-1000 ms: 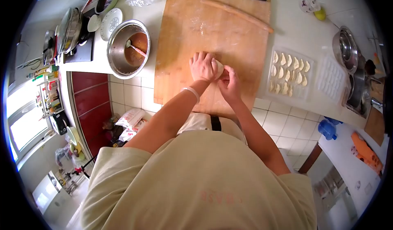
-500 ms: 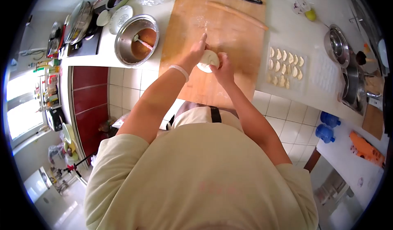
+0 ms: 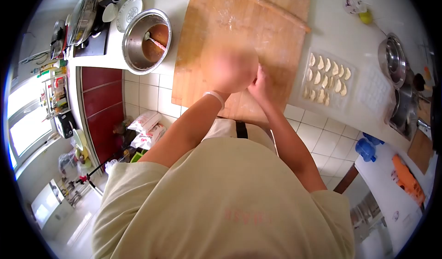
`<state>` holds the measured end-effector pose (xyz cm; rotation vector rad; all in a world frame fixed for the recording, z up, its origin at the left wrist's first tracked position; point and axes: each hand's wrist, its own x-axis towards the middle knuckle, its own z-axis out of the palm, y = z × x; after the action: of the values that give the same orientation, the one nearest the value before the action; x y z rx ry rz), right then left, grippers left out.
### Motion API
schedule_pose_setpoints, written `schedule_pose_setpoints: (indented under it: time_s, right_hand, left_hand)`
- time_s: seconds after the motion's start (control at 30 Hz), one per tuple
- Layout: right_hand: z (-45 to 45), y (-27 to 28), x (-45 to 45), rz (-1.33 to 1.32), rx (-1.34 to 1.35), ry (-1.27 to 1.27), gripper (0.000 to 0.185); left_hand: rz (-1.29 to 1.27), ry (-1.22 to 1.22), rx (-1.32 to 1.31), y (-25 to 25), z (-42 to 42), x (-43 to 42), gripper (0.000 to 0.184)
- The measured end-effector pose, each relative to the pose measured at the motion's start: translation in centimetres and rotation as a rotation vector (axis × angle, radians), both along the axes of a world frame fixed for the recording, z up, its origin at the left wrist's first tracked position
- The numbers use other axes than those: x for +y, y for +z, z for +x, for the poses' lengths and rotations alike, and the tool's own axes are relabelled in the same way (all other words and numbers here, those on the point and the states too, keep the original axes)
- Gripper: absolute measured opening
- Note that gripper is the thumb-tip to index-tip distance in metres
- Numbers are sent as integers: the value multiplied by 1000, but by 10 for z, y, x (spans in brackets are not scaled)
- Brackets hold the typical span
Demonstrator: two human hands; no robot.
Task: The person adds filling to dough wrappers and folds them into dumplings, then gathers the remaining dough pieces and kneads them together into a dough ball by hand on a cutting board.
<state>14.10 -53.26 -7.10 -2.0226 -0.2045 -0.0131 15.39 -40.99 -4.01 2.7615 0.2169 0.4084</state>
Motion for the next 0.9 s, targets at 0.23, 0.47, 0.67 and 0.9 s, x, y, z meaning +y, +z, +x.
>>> schedule_pose_setpoints:
  time_s: [0.23,0.47,0.67,0.9]
  right_hand:
    - [-8,-2,-8,298,559,-121,27]
    - [-5,-21,42,794,736,-159,27]
    - [-11,13,35,226,296,-137,42]
    - [-17,26,48,-204,-204,166,49]
  left_hand:
    - [333,-189,-104,-36,41,20,15]
    - [-17,-152,41,-34,60,26,25]
    - [-897,16,331,-50,51,61,59]
    - [-738,247,706,-23,13,68,61]
